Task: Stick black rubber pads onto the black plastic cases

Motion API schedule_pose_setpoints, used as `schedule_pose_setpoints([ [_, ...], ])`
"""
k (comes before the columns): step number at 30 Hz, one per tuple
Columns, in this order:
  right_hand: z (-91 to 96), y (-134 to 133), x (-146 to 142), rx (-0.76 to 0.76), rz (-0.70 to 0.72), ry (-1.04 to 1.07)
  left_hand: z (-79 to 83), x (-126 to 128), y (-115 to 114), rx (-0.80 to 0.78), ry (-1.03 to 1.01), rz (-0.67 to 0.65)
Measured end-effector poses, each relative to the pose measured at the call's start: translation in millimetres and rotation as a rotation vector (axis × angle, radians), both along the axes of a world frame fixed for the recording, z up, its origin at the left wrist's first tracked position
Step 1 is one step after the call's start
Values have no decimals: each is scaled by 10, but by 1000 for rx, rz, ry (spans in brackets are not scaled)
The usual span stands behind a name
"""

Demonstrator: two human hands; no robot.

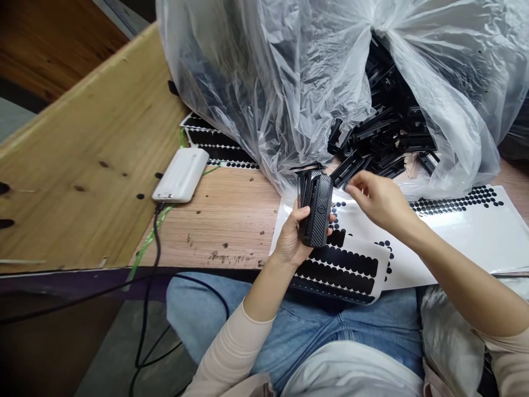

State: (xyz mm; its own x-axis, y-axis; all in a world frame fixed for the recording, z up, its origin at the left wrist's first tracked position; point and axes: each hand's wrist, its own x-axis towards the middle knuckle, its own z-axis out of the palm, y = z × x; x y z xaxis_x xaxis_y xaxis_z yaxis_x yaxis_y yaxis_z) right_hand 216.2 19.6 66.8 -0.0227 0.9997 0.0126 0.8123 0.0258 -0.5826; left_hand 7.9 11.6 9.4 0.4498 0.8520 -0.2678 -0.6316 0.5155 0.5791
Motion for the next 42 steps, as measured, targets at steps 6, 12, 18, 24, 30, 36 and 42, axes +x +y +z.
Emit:
schedule_pose_setpoints([
  [6, -341, -6, -127, -95, 1, -377, -59, -12, -8, 3, 20, -9],
  [12, -352, 57, -156, -142, -43, -307, -38, -5, -2, 12, 13, -9],
  [18, -139, 61, 82, -270, -44, 275, -16, -2, 4, -9, 14, -26],
  [24, 174, -110, -94, -413, 11, 809, -47, 2, 4, -11, 10, -17],
  [30, 159, -154, -231, -352, 3, 835, -61, 5, -13, -7, 9, -7],
  [36, 217, -155, -263, -346, -10, 784, -57, 1, -7, -11, 7, -1],
  [42, 293, -163, -302, -230, 4, 568, -52, -5, -9, -23, -13, -5],
])
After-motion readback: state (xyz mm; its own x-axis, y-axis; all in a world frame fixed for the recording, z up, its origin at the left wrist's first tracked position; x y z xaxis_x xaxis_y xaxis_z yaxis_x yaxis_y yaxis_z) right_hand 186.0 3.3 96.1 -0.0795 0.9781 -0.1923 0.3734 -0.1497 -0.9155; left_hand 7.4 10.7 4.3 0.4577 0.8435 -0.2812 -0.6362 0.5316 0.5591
